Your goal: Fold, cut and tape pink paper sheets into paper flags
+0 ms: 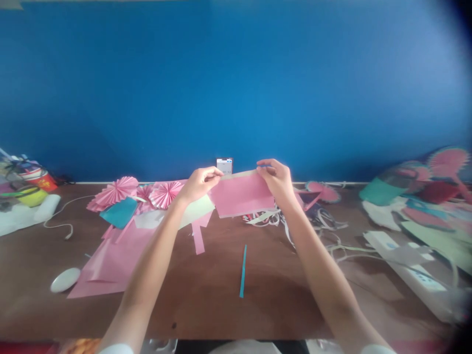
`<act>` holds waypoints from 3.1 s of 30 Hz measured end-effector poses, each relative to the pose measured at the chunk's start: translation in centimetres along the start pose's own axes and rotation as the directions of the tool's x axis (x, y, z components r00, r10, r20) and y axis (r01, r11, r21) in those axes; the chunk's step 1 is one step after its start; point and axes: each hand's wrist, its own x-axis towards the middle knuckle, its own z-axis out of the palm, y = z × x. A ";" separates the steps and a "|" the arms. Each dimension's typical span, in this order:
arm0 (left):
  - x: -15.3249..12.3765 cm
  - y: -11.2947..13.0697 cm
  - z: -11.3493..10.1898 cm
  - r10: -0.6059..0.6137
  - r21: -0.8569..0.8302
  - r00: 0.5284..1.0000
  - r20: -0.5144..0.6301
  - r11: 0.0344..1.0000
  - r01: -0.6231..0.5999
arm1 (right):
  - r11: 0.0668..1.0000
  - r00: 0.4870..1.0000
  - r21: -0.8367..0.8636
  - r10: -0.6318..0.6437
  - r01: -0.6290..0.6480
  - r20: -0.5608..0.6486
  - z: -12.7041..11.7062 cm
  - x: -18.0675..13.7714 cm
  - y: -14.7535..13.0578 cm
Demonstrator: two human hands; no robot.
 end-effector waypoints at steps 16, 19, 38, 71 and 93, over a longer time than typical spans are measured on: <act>-0.3 -0.1 -0.5 -0.019 0.023 0.999 0.037 1.000 0.018 | 1.000 0.998 -0.024 0.014 -0.013 0.060 0.0 0.0 0.2; -0.1 -0.3 -0.3 0.022 -0.011 0.992 0.122 1.000 -0.020 | 0.998 0.991 -0.065 -0.002 0.011 0.132 0.1 -0.1 0.3; 0.3 1.2 3.2 0.055 -0.012 0.987 0.151 0.998 -0.054 | 0.984 0.912 -0.052 -0.138 0.171 0.385 1.5 -0.8 0.0; 0.3 1.1 2.7 0.103 -0.141 0.969 0.223 0.987 -0.073 | 0.999 0.908 -0.002 -0.034 0.038 0.417 0.5 -0.8 -0.7; 0.2 0.6 2.5 0.045 -0.148 0.991 0.125 0.989 -0.027 | 0.991 0.878 0.008 -0.121 0.132 0.463 -0.5 -0.6 -0.9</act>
